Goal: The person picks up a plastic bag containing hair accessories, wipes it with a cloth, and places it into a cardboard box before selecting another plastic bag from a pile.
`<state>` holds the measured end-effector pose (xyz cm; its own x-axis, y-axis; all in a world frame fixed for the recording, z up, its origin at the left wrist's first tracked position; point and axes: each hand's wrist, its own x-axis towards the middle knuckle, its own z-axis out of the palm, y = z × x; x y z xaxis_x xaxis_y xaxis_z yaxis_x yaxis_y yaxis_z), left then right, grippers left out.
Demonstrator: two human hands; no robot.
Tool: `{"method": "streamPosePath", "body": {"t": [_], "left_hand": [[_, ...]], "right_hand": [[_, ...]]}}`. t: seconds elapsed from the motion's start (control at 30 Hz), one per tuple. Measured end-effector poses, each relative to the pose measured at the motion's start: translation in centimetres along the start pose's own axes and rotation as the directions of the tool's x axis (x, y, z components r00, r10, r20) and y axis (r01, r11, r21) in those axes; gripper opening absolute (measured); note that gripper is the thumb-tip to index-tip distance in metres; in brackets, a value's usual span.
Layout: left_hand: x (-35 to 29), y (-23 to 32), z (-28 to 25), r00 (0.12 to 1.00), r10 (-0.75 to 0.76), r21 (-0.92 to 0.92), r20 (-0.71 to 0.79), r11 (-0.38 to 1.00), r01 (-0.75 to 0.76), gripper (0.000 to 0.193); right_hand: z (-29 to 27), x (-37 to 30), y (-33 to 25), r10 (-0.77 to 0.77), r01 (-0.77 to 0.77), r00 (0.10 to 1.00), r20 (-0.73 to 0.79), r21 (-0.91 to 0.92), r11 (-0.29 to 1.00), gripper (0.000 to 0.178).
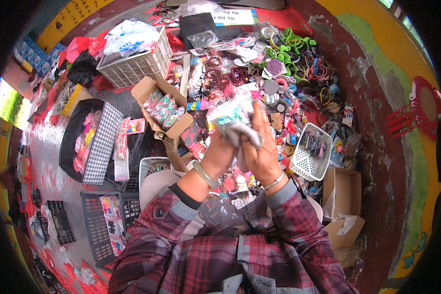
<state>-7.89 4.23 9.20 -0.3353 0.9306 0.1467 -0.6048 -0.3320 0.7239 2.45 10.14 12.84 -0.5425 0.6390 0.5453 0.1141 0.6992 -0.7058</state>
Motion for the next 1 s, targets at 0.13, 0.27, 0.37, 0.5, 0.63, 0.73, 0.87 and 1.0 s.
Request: {"method": "streamPosePath", "body": {"t": [0.13, 0.27, 0.37, 0.5, 0.63, 0.73, 0.87, 1.0], "left_hand": [[-1.2, 0.4, 0.9, 0.999, -0.018, 0.226, 0.046, 0.974, 0.008, 0.047], [-0.9, 2.5, 2.1, 0.953, -0.299, 0.243, 0.057, 0.930, 0.277, 0.039], [-0.8, 3.4, 2.8, 0.931, -0.352, 0.143, 0.098, 0.931, 0.337, 0.040], [-0.4, 4.1, 1.8, 0.900, -0.434, 0.328, 0.021, 0.854, 0.404, 0.042], [-0.2, 2.4, 0.4, 0.872, -0.433, 0.637, 0.228, 0.743, 0.202, 0.044], [-0.2, 2.1, -0.3, 0.871, -0.352, 0.705, 0.343, 0.710, 0.009, 0.045], [0.2, 2.8, -0.4, 0.812, -0.489, 0.701, 0.318, 0.698, 0.146, 0.047], [-0.2, 2.4, -0.5, 0.816, -0.457, 0.581, 0.355, 0.791, 0.190, 0.049]], "right_hand": [[-1.6, 0.2, 1.8, 0.323, -0.331, 0.940, 0.109, 0.521, 0.787, 0.050], [-2.9, 1.2, 3.7, 0.485, -0.400, 0.828, 0.281, 0.902, 0.160, 0.061], [-4.7, 1.9, 3.1, 0.433, -0.232, 0.871, 0.233, 0.971, -0.056, 0.067], [-6.0, 2.7, 1.1, 0.307, -0.189, 0.946, 0.100, 0.943, 0.275, 0.076], [-3.2, 0.5, 2.0, 0.151, -0.206, 0.954, 0.259, 0.198, 0.958, 0.027], [-2.7, 0.1, 1.0, 0.224, -0.275, 0.939, 0.262, 0.178, 0.945, 0.025], [-2.6, 0.0, 0.6, 0.303, -0.348, 0.935, 0.183, 0.321, 0.881, 0.022], [-2.9, -0.1, 1.8, 0.239, -0.297, 0.951, 0.196, 0.358, 0.885, 0.023]]}}
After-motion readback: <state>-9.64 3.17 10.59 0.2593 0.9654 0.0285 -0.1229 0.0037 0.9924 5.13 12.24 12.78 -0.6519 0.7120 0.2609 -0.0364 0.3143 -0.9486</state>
